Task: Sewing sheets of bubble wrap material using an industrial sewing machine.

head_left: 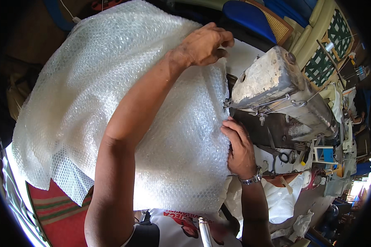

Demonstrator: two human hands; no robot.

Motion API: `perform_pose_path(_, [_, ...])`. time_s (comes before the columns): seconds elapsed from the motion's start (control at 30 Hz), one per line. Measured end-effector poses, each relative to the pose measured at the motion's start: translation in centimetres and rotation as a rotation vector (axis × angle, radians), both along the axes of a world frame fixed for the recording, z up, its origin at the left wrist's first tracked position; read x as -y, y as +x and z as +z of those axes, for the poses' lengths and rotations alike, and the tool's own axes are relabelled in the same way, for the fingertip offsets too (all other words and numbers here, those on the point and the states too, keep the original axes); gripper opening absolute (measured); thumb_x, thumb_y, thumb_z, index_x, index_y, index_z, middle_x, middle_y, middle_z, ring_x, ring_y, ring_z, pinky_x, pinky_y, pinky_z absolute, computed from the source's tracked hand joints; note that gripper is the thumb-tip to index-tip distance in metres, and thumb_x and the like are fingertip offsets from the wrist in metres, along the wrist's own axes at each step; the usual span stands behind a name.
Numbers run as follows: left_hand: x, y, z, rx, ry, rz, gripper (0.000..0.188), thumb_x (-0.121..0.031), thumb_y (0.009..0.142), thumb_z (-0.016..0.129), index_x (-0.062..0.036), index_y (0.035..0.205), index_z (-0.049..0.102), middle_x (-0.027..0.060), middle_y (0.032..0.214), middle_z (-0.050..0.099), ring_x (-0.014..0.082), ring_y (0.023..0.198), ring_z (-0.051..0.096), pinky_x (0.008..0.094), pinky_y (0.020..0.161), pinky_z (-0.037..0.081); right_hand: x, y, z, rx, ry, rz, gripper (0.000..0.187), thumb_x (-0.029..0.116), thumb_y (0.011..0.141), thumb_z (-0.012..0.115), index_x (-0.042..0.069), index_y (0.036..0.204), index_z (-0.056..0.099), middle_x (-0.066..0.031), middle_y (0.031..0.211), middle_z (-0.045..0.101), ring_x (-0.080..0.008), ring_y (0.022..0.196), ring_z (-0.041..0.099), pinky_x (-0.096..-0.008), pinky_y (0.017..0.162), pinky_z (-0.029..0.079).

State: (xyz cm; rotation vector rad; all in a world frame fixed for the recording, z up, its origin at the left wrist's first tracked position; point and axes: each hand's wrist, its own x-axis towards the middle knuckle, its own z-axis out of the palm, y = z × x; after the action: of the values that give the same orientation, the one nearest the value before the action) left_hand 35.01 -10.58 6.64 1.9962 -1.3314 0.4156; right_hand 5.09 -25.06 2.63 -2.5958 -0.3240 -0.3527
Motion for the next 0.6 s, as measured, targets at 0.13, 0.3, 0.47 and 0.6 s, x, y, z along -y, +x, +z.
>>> perform_pose_path(0.13, [-0.3,-2.6,2.6,-0.53,0.364,-0.199,0.013,-0.007,0.095,0.071,-0.0068,0.107,0.077,0.0093,0.105,0.077,0.025,0.108,0.07,0.0405,0.1,0.054,0.0,0.1,-0.1,-0.015,0.005,-0.021,0.047,-0.011,0.079,0.06,-0.001,0.124,0.068,-0.0162,0.137,0.063,-0.0399,0.136,0.057,-0.0502,0.118,0.044])
perform_pose_path(0.3, [0.4,-1.1,0.4,-0.305,0.795,-0.282,0.028,-0.021,0.095,0.069,-0.0132,0.119,0.08,0.0085,0.119,0.078,0.0278,0.113,0.07,0.0417,0.106,0.052,-0.2,0.3,0.0,-0.009,0.025,-0.016,0.05,-0.014,0.077,0.06,-0.001,0.124,0.068,-0.0148,0.138,0.064,-0.039,0.135,0.057,-0.0485,0.116,0.045])
perform_pose_path(0.47, [-0.2,-1.6,0.8,-0.341,0.773,-0.098,0.031,-0.024,0.09,0.075,-0.0133,0.119,0.08,0.0095,0.122,0.077,0.0301,0.114,0.071,0.0407,0.106,0.052,-0.1,0.1,-0.1,0.003,0.023,-0.019,0.052,-0.015,0.076,0.06,0.001,0.125,0.069,-0.0136,0.137,0.064,-0.0376,0.135,0.058,-0.0477,0.116,0.046])
perform_pose_path(0.6, [0.8,-2.9,0.2,-0.344,0.674,0.193,0.041,-0.032,0.088,0.082,-0.01,0.122,0.077,0.012,0.119,0.078,0.0294,0.113,0.072,0.0408,0.105,0.053,-0.3,-0.1,-0.1,0.011,0.031,-0.024,0.051,-0.015,0.076,0.061,0.001,0.123,0.069,-0.0131,0.137,0.065,-0.0373,0.135,0.058,-0.0474,0.115,0.047])
